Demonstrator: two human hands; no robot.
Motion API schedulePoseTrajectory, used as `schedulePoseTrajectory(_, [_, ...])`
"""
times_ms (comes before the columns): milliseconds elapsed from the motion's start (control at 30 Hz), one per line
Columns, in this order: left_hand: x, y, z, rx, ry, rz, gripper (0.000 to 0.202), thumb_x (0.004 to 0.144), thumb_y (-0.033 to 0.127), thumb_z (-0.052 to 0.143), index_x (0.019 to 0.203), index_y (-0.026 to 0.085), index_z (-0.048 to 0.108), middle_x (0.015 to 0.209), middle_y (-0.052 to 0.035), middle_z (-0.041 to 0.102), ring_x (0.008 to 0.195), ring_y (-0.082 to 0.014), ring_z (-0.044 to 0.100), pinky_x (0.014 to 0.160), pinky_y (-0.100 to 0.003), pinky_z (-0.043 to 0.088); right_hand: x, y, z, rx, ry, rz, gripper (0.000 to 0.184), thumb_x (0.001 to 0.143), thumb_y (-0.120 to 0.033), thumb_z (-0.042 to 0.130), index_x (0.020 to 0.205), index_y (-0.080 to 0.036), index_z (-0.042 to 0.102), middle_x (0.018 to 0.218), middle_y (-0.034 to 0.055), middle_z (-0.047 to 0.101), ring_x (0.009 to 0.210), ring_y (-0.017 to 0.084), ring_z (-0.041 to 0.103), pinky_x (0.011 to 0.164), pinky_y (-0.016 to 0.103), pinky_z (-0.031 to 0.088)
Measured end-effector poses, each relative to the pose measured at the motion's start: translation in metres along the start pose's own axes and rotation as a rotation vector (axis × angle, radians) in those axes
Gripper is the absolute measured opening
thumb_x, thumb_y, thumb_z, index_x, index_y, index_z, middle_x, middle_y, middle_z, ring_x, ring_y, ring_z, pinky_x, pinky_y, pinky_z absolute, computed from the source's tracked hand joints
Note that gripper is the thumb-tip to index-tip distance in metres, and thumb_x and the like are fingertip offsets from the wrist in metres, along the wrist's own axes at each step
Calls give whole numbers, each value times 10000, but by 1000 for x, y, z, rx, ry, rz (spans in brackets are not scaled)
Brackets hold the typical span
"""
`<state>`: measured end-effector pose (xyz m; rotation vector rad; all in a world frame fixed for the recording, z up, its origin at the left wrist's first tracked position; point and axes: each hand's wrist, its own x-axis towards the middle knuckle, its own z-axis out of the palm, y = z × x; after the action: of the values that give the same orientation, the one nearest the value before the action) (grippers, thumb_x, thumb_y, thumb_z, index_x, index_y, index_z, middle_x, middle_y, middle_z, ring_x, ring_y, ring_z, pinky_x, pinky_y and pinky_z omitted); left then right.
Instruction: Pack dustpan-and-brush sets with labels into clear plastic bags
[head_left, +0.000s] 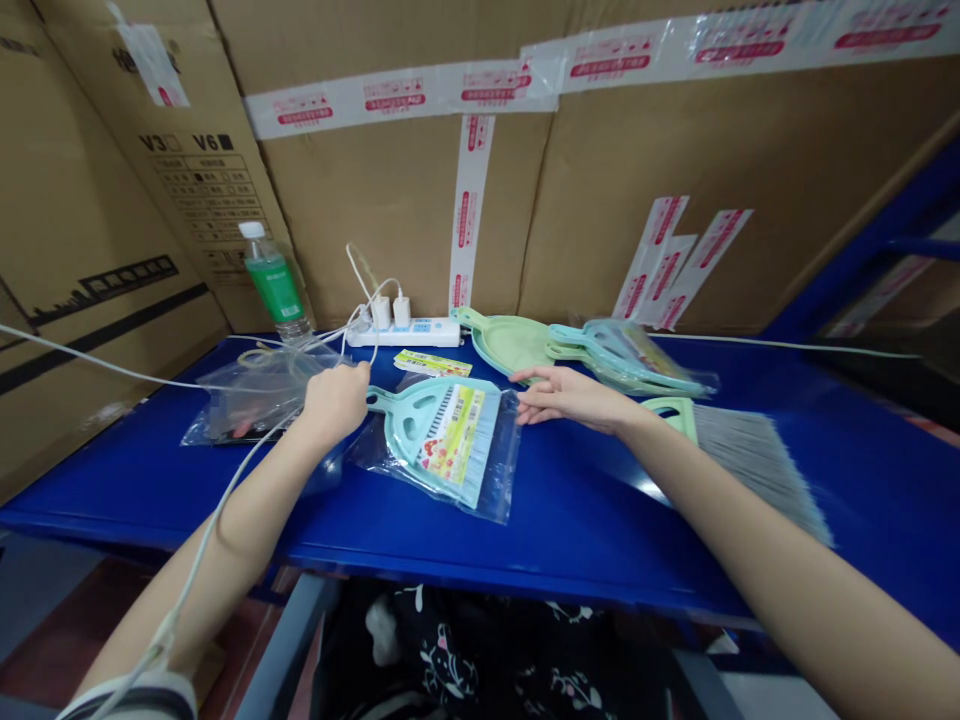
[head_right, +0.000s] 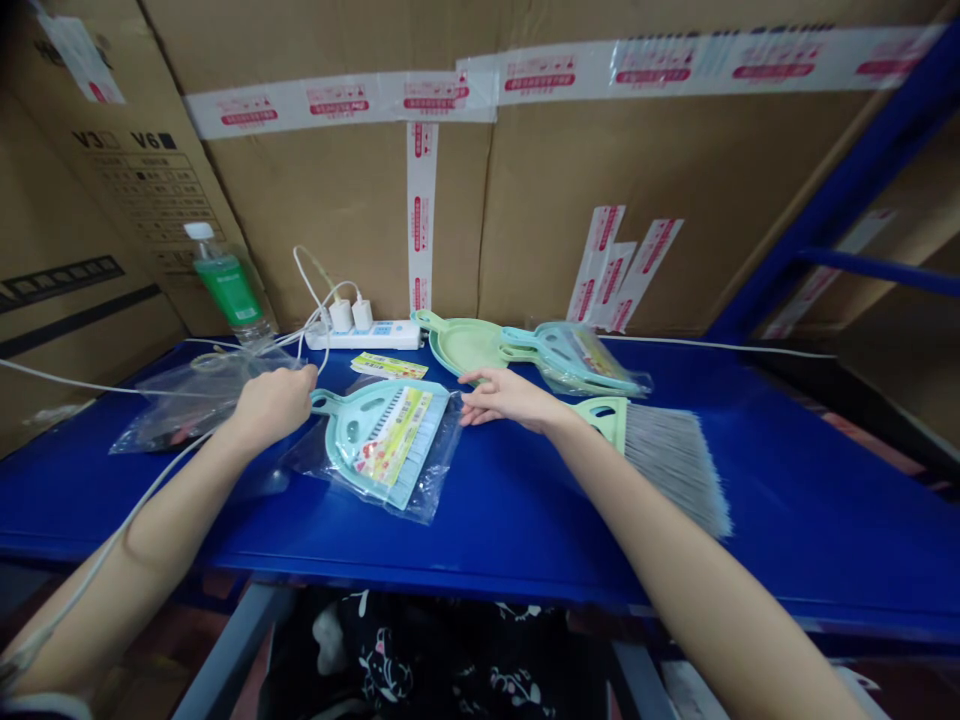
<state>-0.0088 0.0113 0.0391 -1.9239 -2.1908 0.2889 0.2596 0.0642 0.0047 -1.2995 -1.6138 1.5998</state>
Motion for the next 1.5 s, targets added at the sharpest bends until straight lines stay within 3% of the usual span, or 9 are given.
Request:
schedulePoseTrajectory(233, [-1,2,-2,4,51,-43,383,831,25,330,1126,93,564,950,-218,678,1000,-329,651,779,-380,510,-1,0,2,-155,-21,-2,153,795,-102,641,915,-156,562,568,-26,645,559,122,661,601,230,538])
schedulePoseTrajectory(400, [-1,4,3,3,100,-22,375,830,36,323,1110,81,569,930,-206,676,961,-333,661,757,-392,518,-5,-6,11,-349,37,2,21,840,-141,559,850,-156,570,487,-58,577,439,112,600,509,234,496])
schedulePoseTrajectory(567, [-3,11,5,-28,189,57,342,862,92,319,1084,107,580,1022,-180,657,903,-325,676,717,-395,523,-10,-11,16,-630,78,-20,114,809,-129,528,713,-190,537,442,-78,530,393,99,538,489,222,437])
schedulePoseTrajectory(700, [-5,20,6,-24,136,159,320,893,165,326,1077,124,585,905,-154,694,890,-337,679,720,-410,517,-11,-12,13,-891,122,-69,168,761,-111,502,621,-201,523,433,-73,468,442,113,521,532,233,398])
schedulePoseTrajectory(833, [-6,23,7,9,115,140,341,909,190,303,1090,97,578,838,-181,700,875,-347,683,706,-411,510,-13,-14,10,-1029,96,-111,157,728,-132,487,595,-210,516,485,-46,465,540,136,510,550,245,359])
schedulePoseTrajectory(1100, [-4,22,14,-49,141,238,316,928,252,314,1026,142,594,932,-135,698,877,-307,681,713,-377,505,-25,-21,-6,-1121,-224,-64,126,695,-184,452,577,-226,441,552,-24,471,557,134,444,539,256,325])
schedulePoseTrajectory(1200, [-3,24,17,-58,154,278,302,929,241,315,991,149,595,925,-112,689,850,-277,680,695,-346,499,-23,-18,-8,-1060,-208,-118,113,751,-297,425,674,-224,465,619,-4,517,603,150,469,575,268,351])
schedulePoseTrajectory(1333, [-2,24,18,-62,174,341,294,940,227,317,974,158,601,914,-86,687,872,-244,667,710,-318,496,-19,-14,-5,-981,-195,-159,305,763,-512,407,800,-216,473,693,20,556,651,173,502,604,288,376])
schedulePoseTrajectory(1500, [2,23,23,-78,213,450,311,959,239,320,1045,168,611,1105,-69,667,974,-228,633,804,-329,497,-21,-16,-4,-1003,-276,-136,357,682,-580,511,743,-235,443,669,4,559,651,179,522,578,282,359])
